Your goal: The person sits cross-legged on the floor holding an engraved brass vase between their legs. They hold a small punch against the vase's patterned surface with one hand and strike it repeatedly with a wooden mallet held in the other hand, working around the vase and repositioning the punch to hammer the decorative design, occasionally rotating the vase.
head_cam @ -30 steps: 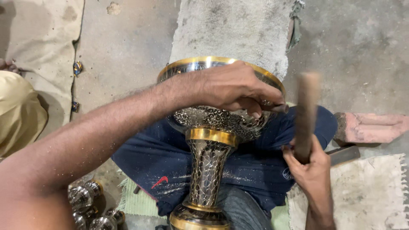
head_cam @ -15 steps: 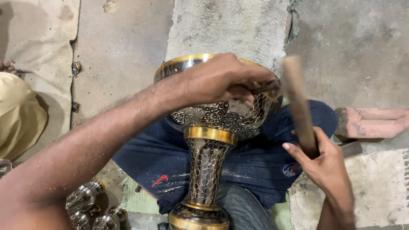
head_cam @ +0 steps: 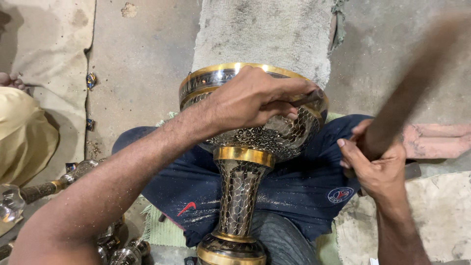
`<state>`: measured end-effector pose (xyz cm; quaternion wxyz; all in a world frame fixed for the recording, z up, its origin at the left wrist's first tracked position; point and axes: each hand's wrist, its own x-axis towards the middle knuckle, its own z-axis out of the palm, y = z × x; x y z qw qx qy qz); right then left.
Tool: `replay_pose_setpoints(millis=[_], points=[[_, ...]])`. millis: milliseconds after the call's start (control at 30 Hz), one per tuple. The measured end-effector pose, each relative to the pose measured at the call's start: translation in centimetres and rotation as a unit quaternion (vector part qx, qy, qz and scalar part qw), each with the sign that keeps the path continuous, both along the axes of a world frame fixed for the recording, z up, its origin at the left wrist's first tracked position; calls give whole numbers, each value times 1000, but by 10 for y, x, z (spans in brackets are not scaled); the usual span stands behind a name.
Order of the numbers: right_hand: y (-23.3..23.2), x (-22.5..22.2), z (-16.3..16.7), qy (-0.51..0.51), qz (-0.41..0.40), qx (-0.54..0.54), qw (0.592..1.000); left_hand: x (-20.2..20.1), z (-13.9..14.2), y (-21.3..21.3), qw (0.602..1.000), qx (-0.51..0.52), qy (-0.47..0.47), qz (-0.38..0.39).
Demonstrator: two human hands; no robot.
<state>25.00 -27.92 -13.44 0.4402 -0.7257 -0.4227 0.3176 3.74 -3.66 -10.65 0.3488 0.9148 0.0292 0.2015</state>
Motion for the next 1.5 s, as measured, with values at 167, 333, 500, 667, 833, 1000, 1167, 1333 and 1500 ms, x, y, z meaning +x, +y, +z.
replay_pose_setpoints(millis=[167,333,500,667,833,1000,1167,1333,1500], points=[[-5,4,9,-67,20,30,997,1,1,-1,1000,6,0,-3],[-5,5,8,-45,8,23,999,2,1,-2,1000,-4,23,-7],[-2,1,12,-75,28,26,996,4,0,-1,1000,-9,22,-19],[2,-4,17,-11,30,56,998,5,5,0,1000,-5,10,-24],[5,-10,16,114,14,100,988,6,13,1,999,-13,29,-28],[9,-9,17,45,6,83,995,6,18,2,998,-31,48,-34],[13,-8,20,-47,-7,59,997,6,20,4,998,-24,21,-52],[16,-9,24,-158,-16,-13,987,10,18,4,994,-31,102,-29],[16,-7,26,-101,-18,33,994,12,11,7,997,-13,66,-43]])
